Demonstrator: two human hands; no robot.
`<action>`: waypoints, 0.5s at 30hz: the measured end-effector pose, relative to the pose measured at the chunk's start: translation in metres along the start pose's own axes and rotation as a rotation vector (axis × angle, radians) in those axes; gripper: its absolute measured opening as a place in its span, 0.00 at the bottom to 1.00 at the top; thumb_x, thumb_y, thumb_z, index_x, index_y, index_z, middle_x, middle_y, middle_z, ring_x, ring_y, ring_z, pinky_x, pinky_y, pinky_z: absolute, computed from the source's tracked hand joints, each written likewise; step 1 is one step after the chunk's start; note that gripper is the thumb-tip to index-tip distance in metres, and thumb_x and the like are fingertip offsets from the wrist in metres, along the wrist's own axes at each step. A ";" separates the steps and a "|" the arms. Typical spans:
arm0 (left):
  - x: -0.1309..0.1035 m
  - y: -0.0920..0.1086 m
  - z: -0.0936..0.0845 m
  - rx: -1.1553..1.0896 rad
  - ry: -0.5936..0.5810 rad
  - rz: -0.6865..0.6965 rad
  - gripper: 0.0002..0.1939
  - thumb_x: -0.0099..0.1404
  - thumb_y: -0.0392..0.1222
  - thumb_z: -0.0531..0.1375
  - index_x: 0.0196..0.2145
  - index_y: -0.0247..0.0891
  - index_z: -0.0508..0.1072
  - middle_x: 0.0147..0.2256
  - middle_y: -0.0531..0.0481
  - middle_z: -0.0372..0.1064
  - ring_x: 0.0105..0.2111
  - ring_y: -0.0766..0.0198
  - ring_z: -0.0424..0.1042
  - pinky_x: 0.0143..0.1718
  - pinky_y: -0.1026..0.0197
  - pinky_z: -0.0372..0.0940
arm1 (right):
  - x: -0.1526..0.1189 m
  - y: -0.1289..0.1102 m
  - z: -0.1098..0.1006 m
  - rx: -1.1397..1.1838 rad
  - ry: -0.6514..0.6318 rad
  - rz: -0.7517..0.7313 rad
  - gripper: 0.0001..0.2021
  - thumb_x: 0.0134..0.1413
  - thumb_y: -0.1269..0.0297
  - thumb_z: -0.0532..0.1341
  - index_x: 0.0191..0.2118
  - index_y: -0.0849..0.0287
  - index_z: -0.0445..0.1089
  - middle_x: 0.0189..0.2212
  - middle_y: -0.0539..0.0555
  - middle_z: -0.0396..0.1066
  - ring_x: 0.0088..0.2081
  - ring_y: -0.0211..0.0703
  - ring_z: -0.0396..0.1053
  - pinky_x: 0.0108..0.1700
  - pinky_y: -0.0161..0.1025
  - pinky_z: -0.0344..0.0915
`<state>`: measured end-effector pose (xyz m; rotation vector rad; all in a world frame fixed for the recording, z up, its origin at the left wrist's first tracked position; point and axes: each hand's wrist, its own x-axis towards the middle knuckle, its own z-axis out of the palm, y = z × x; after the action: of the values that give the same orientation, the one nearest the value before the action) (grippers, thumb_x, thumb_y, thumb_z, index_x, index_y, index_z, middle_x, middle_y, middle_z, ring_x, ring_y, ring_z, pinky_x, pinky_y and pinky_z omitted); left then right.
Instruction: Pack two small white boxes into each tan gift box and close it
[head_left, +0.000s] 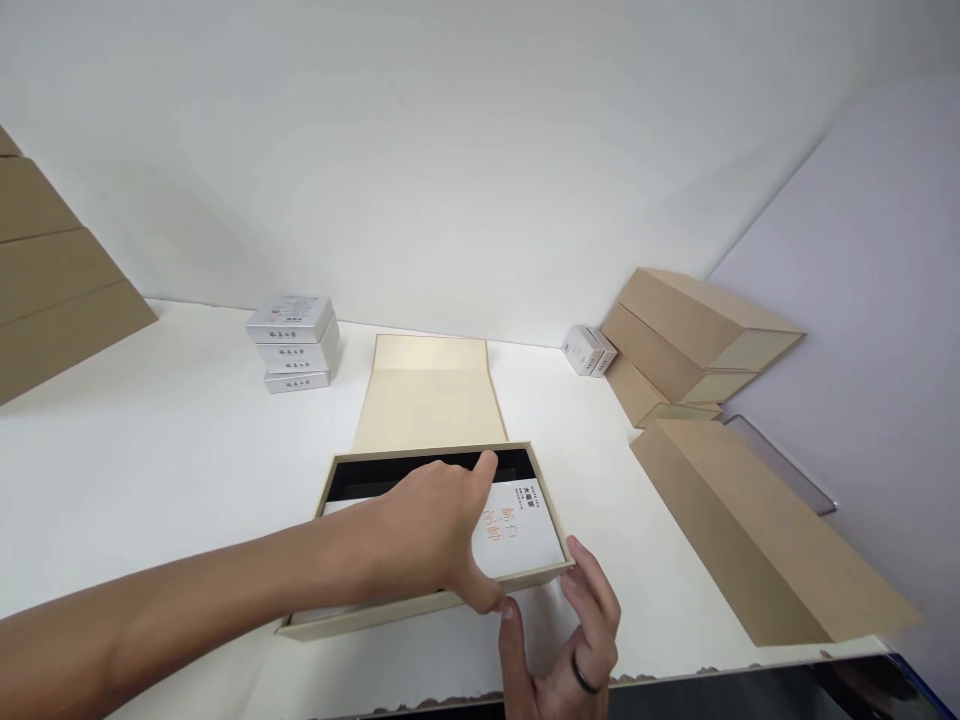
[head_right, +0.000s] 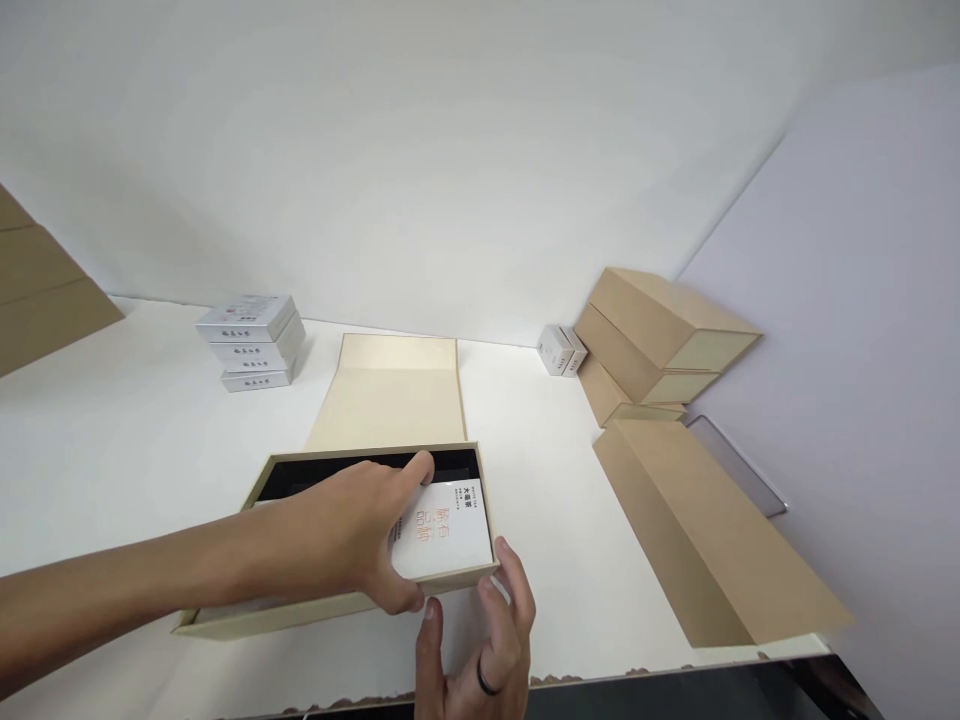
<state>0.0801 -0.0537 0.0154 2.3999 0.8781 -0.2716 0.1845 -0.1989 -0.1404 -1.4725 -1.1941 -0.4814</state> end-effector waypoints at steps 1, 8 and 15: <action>0.000 0.000 -0.002 -0.019 -0.014 0.002 0.32 0.43 0.58 0.69 0.40 0.42 0.61 0.30 0.50 0.72 0.31 0.52 0.72 0.20 0.59 0.55 | 0.000 0.000 0.000 -0.004 -0.002 0.002 0.23 0.61 0.71 0.65 0.58 0.60 0.58 0.62 0.71 0.63 0.59 0.53 0.69 0.45 0.46 0.76; 0.002 -0.002 -0.005 -0.050 -0.052 0.032 0.31 0.39 0.55 0.71 0.35 0.43 0.60 0.35 0.47 0.73 0.35 0.50 0.74 0.22 0.59 0.59 | 0.001 -0.001 0.001 0.002 0.004 0.006 0.22 0.62 0.70 0.65 0.58 0.60 0.58 0.62 0.71 0.63 0.59 0.53 0.69 0.46 0.48 0.76; -0.006 0.003 -0.003 0.100 -0.013 -0.014 0.29 0.48 0.59 0.69 0.41 0.40 0.66 0.38 0.43 0.75 0.43 0.41 0.73 0.34 0.53 0.62 | 0.001 0.001 0.000 0.006 -0.001 -0.001 0.22 0.62 0.71 0.65 0.57 0.61 0.59 0.63 0.70 0.62 0.61 0.52 0.67 0.48 0.45 0.74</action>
<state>0.0775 -0.0566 0.0212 2.4818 0.8954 -0.3438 0.1853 -0.1981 -0.1403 -1.4676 -1.1959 -0.4774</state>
